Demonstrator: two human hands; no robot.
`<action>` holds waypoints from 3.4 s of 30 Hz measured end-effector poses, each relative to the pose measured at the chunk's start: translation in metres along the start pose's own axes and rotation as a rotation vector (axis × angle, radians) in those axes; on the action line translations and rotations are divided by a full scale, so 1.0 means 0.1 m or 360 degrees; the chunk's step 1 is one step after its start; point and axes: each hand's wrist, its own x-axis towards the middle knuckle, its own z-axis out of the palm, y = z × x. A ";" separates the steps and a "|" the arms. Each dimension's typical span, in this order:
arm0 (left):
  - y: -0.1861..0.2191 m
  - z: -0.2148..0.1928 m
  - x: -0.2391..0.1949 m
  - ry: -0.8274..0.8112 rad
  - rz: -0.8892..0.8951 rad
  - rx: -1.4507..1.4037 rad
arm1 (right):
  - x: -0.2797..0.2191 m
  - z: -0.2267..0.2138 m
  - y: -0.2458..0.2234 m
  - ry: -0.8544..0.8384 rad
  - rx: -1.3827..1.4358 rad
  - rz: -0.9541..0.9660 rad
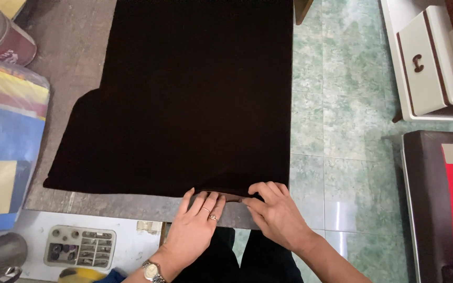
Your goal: Smoothing and aligning a large piece of dark velvet fabric on a cutting table to prepare it for marking or cutting.
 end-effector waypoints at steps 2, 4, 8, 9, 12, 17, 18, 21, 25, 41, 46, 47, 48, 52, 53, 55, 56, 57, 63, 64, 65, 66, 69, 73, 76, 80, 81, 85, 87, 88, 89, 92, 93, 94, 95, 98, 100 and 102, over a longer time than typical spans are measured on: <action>0.01 -0.02 0.01 0.0015 -0.0012 -0.0002 | 0.03 -0.01 -0.02 0.0009 0.0008 -0.0006; 0.02 -0.05 0.01 0.0024 -0.0032 0.0002 | 0.04 -0.02 -0.02 0.0016 0.0025 -0.0020; 0.00 -0.08 0.00 -0.0062 0.0007 0.0039 | -0.03 -0.02 0.04 -0.0009 0.0028 0.0030; 0.00 -0.08 -0.01 -0.0094 0.0031 0.0060 | -0.06 -0.03 0.06 -0.0017 0.0040 0.0084; -0.01 -0.09 -0.02 -0.0121 0.0063 0.0137 | -0.18 -0.04 0.13 -0.0053 -0.0009 0.0153; -0.02 -0.07 -0.04 -0.0195 0.0082 0.0138 | -0.37 -0.09 0.23 -0.0066 -0.0007 0.0234; -0.02 -0.07 -0.04 -0.0210 0.0093 0.0145 | -0.41 -0.09 0.25 -0.0057 -0.0028 0.0267; -0.02 -0.06 -0.05 -0.0159 0.0115 0.0148 | -0.38 -0.13 0.21 0.0019 -0.0096 0.0240; -0.04 -0.10 -0.04 -0.0218 0.0163 0.0212 | -0.12 -0.09 -0.08 0.0150 0.0107 0.0070; -0.08 -0.06 -0.09 -0.0188 0.0191 0.0123 | 0.13 0.22 -0.42 -0.0131 0.0079 -0.0113; -0.13 -0.03 -0.15 -0.0109 0.0036 0.0150 | 0.18 0.25 -0.44 -0.0036 0.0230 -0.0145; -0.16 -0.01 -0.18 -0.0103 -0.0046 0.0141 | 0.17 0.26 -0.43 -0.0046 0.0216 -0.0140; -0.19 0.01 -0.21 -0.0097 -0.0129 0.0134 | 0.17 0.26 -0.43 -0.0056 0.0202 -0.0136; -0.35 -0.02 -0.32 -0.0105 -0.0203 0.0158 | 0.22 0.22 -0.44 -0.0100 0.0243 -0.0102; -0.38 -0.03 -0.35 -0.0059 -0.0228 0.0169 | 0.24 0.21 -0.45 -0.0092 0.0214 -0.0127; -0.41 -0.06 -0.38 -0.0012 -0.0254 0.0182 | 0.26 0.19 -0.45 -0.0085 0.0187 -0.0154; -0.42 -0.09 -0.39 -0.0008 -0.0230 0.0154 | 0.27 0.19 -0.45 -0.0079 0.0169 -0.0185; -0.43 -0.12 -0.39 -0.0004 -0.0206 0.0126 | 0.28 0.18 -0.45 -0.0073 0.0151 -0.0217; -0.43 -0.18 -0.45 -0.0013 -0.0182 0.0041 | 0.30 0.25 -0.50 -0.0124 -0.0098 -0.0293; -0.43 -0.18 -0.45 -0.0014 -0.0184 0.0042 | 0.31 0.28 -0.51 -0.0124 -0.0096 -0.0294; -0.43 -0.18 -0.45 0.0004 -0.0192 0.0038 | 0.32 0.32 -0.53 -0.0102 0.0020 -0.0256; -0.42 -0.18 -0.45 0.0021 -0.0199 0.0033 | 0.33 0.36 -0.55 -0.0081 0.0136 -0.0216; -0.42 -0.16 -0.47 0.0062 -0.0208 -0.0026 | 0.44 0.40 -0.64 -0.0082 0.0129 -0.0323; -0.42 -0.18 -0.47 0.0118 -0.0190 -0.0056 | 0.49 0.38 -0.72 -0.0139 0.0156 -0.0279; -0.43 -0.19 -0.47 0.0133 -0.0179 -0.0066 | 0.52 0.34 -0.73 -0.0098 0.0150 -0.0345; -0.43 -0.20 -0.45 0.0118 -0.0193 -0.0074 | 0.58 0.31 -0.68 0.0019 0.0308 -0.0247; -0.43 -0.20 -0.44 0.0104 -0.0196 -0.0075 | 0.60 0.31 -0.66 0.0088 0.0310 -0.0221; -0.42 -0.21 -0.43 0.0072 -0.0202 -0.0022 | 0.64 0.37 -0.50 0.0041 0.0171 -0.0027; -0.42 -0.21 -0.44 0.0027 -0.0209 -0.0042 | 0.65 0.42 -0.43 0.0006 0.0061 -0.0008; -0.42 -0.22 -0.43 0.0027 -0.0206 -0.0043 | 0.65 0.45 -0.40 0.0007 0.0061 -0.0005; -0.42 -0.22 -0.43 0.0046 -0.0203 -0.0036 | 0.65 0.48 -0.37 -0.0019 0.0033 -0.0011; -0.43 -0.21 -0.40 0.0087 -0.0182 -0.0088 | 0.66 0.51 -0.31 -0.0086 0.0045 0.0019; -0.43 -0.21 -0.40 0.0107 -0.0168 -0.0148 | 0.67 0.50 -0.30 -0.0130 0.0088 0.0053; -0.42 -0.17 -0.40 0.0108 -0.0165 -0.0149 | 0.68 0.49 -0.30 -0.0129 0.0086 0.0055; -0.42 -0.14 -0.41 0.0100 -0.0139 -0.0161 | 0.69 0.48 -0.30 -0.0149 0.0116 0.0094; -0.42 -0.09 -0.36 0.0177 -0.0150 -0.0177 | 0.71 0.44 -0.29 -0.0199 0.0208 0.0184; -0.43 -0.08 -0.30 0.0259 -0.0188 -0.0180 | 0.73 0.40 -0.28 -0.0231 0.0271 0.0236; -0.45 -0.08 -0.25 0.0144 -0.0237 0.0041 | 0.75 0.37 -0.28 -0.0314 0.0400 0.0393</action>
